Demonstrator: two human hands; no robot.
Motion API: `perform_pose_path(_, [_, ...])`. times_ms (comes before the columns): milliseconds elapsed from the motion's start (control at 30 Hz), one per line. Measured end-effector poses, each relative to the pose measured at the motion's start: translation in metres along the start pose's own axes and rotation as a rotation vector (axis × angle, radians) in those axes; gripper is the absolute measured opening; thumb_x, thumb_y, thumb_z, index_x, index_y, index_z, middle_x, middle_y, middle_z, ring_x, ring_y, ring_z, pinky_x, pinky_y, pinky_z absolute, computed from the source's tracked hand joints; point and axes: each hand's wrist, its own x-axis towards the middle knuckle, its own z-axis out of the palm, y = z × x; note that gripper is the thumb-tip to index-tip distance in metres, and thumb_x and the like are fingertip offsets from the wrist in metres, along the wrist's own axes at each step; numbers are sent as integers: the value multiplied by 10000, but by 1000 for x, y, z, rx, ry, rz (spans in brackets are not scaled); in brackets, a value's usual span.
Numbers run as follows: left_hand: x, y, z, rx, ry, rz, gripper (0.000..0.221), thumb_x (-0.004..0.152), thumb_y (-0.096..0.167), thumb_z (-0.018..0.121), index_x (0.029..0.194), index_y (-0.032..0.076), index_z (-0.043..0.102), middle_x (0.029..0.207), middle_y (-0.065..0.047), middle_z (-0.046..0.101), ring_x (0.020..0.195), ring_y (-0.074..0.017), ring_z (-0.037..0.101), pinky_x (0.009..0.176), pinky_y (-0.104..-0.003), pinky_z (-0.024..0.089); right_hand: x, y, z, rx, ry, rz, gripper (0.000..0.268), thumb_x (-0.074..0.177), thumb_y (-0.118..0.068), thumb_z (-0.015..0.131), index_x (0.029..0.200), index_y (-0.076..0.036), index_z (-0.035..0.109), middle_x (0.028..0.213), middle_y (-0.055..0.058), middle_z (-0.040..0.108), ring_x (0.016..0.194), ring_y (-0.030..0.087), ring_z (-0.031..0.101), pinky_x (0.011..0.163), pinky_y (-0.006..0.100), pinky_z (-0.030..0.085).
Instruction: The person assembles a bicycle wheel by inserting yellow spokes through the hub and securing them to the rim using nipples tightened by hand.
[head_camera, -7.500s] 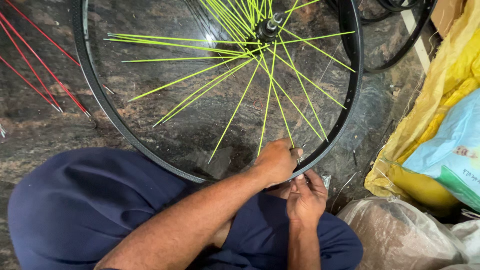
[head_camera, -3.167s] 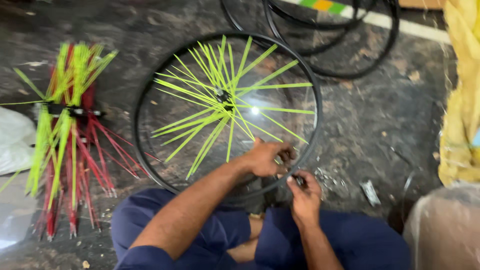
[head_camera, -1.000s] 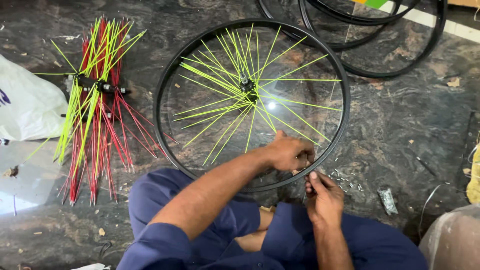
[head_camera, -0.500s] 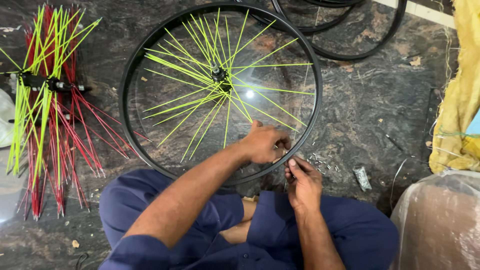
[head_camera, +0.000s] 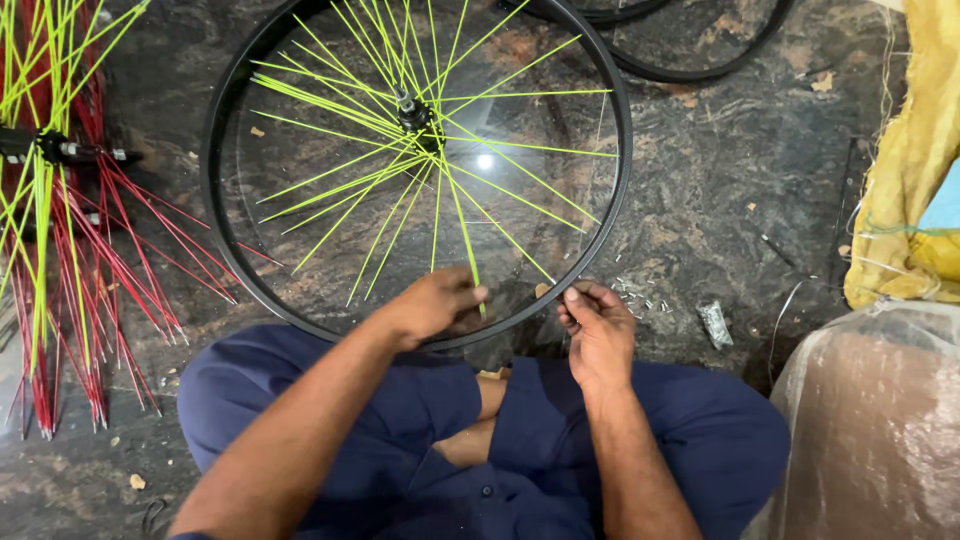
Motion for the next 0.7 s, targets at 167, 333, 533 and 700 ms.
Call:
perform_pose_path(167, [-17,23,8,-109,-167,-178,266,988,202,568,1180,17,570,987,-142,733,757,-282,749,622,-405,628,-10,-9,4,-62,91,8,171,918,-13,757,1072,47,714,914,114,725,723,156,658,639,251,521])
perform_pose_path(333, [20,27,58,-310,-140,-50,259,1024,203,569,1164,-15,563,915,-180,693,718,-315,728,579,-415,597,-26,-27,-3,-5,-1,20,192,873,12,707,1062,46,710,918,130,738,780,194,695,705,278,556])
perform_pose_path(533, [52,19,75,-202,-81,17,224,1004,219,636,1090,12,656,893,-83,709,747,-174,658,595,-321,544,-19,-16,-10,54,-21,-53,166,927,34,680,1093,29,676,989,121,709,824,191,656,746,297,537])
perform_pose_path(700, [59,20,79,-196,-18,141,199,968,220,659,976,22,683,829,-76,705,695,-157,646,584,-333,535,-5,-5,-11,46,-57,-109,174,954,48,675,1127,27,680,1016,119,699,832,170,621,715,283,489])
